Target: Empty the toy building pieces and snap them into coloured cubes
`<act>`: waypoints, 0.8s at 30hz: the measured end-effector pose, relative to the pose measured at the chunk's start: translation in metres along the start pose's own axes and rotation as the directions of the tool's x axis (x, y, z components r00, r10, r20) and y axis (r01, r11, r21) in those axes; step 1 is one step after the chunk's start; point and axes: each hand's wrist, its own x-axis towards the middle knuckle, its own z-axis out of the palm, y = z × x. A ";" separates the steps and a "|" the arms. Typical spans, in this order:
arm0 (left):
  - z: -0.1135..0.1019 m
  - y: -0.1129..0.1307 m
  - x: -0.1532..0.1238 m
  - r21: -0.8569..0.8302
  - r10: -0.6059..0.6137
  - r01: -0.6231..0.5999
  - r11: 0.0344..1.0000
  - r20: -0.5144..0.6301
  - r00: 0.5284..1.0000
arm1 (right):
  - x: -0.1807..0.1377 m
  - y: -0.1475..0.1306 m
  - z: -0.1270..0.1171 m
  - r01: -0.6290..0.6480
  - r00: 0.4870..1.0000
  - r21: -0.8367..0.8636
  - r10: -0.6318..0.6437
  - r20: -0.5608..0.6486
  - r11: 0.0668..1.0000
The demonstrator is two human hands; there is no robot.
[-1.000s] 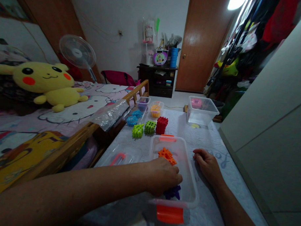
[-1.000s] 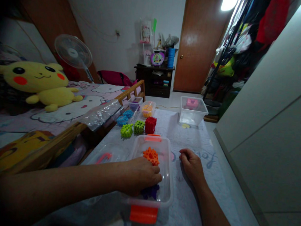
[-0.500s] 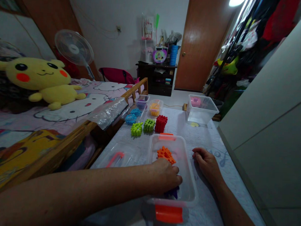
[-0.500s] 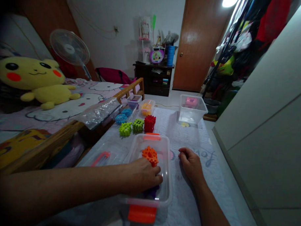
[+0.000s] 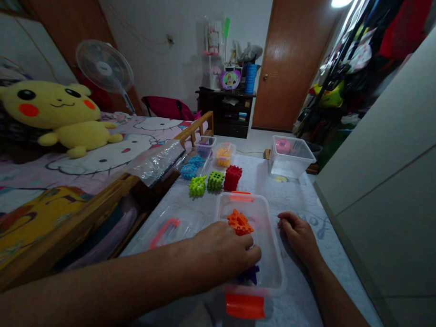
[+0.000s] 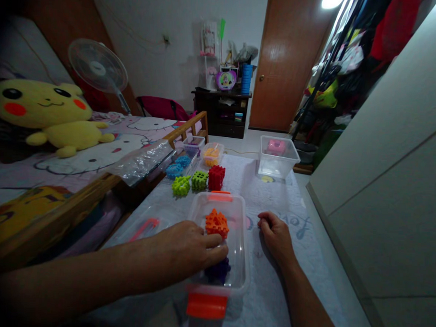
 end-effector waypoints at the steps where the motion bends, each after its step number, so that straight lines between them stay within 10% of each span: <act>1: -0.005 -0.001 -0.007 -0.022 -0.022 0.022 1.000 -0.014 1.000 | 0.000 0.000 0.000 0.002 1.000 -0.006 -0.002 -0.003 1.000; 5: -0.011 -0.014 -0.051 -0.158 -0.237 0.214 0.964 -0.141 0.961 | 0.000 -0.001 -0.001 0.013 1.000 -0.027 -0.013 -0.025 1.000; 11: 0.054 -0.043 -0.146 -0.330 -0.801 0.730 0.598 -0.227 0.554 | 0.002 0.003 0.000 0.022 1.000 -0.052 -0.023 -0.009 0.998; 16: 0.115 -0.032 -0.175 -0.300 -0.862 0.822 0.484 -0.001 0.507 | 0.004 0.004 -0.001 0.018 1.000 -0.085 -0.018 -0.002 0.996; 24: 0.106 -0.034 -0.152 -0.296 -0.914 0.881 0.368 0.057 0.401 | 0.003 0.005 -0.002 0.021 1.000 -0.080 -0.021 -0.001 0.997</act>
